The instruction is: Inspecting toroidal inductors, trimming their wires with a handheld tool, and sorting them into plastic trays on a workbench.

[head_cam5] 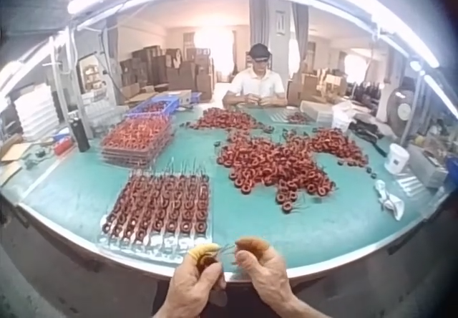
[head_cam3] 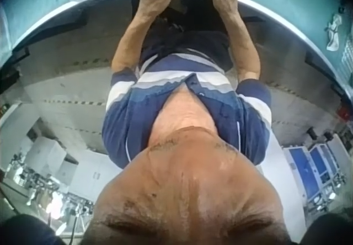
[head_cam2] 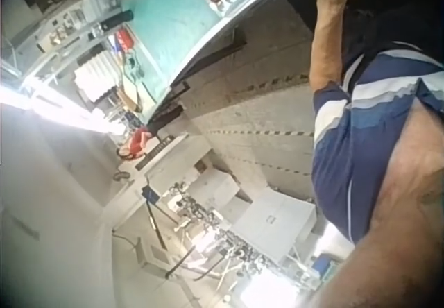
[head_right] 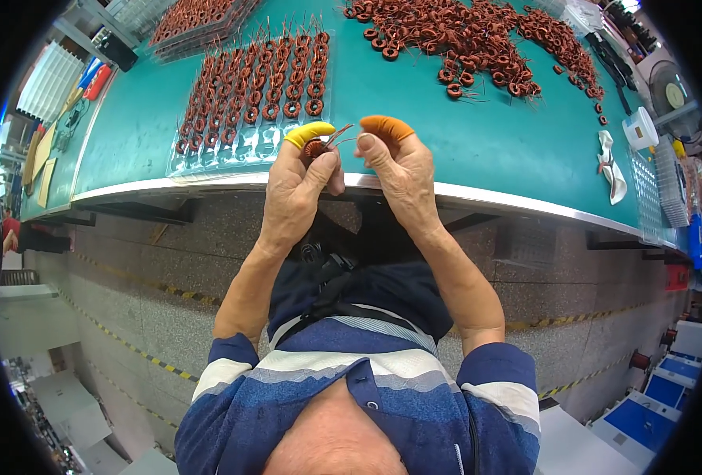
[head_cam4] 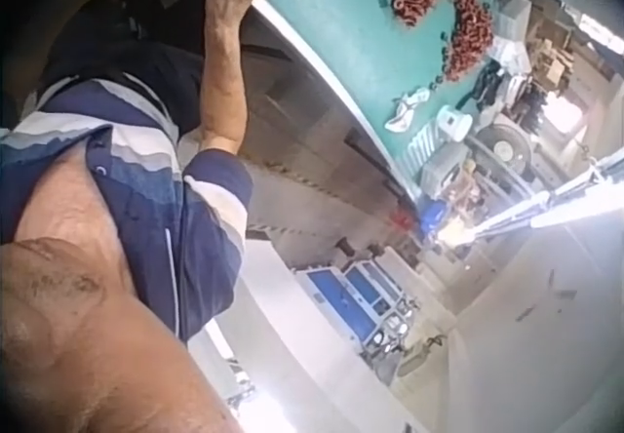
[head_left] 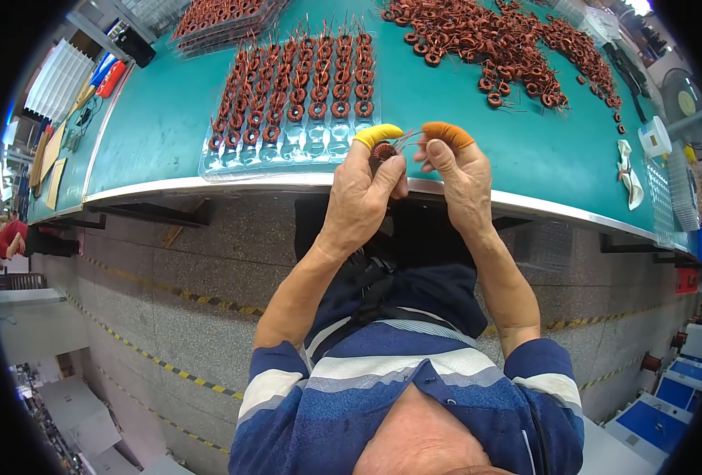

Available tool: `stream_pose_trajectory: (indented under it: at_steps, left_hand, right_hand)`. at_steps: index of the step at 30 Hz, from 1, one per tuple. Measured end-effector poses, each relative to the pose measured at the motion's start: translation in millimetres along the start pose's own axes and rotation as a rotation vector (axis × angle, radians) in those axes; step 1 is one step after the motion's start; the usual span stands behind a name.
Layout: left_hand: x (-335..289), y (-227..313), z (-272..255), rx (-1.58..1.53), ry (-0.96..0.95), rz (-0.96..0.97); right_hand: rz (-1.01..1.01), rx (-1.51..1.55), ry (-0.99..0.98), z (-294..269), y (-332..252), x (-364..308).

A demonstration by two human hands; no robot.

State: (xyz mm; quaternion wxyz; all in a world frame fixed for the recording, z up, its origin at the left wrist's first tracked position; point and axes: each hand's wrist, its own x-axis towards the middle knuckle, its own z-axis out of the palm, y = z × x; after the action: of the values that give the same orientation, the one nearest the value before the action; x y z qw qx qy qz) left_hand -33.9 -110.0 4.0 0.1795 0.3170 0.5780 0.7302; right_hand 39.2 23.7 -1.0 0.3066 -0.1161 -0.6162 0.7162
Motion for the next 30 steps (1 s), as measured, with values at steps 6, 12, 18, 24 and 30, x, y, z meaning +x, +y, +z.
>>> stream_pose_trajectory:
  at_steps: [6,12,18,24,30]
  left_hand:
    - [-3.8,9.6,3.8,0.095,-0.043,0.000]
    - [-9.9,-2.0,-0.8,0.331,0.000,0.124]
    - [-11.2,3.9,-11.9,-0.275,-0.132,-0.268]
    - [-11.8,-10.1,-14.5,0.128,-0.257,-0.113]
    - [-14.2,-6.5,-12.3,0.031,-0.170,-0.144]
  right_hand:
    - [0.018,-0.129,-0.096,-2.2,3.3,-5.2]
    - [0.086,-0.174,-0.001,-0.2,-14.4,-14.7]
    - [-0.038,-0.184,0.093,5.4,-10.5,-9.3]
    - [0.263,-0.085,-0.115,-6.7,-9.4,-5.2]
    - [0.264,0.175,-0.051,-0.3,-5.7,-8.9]
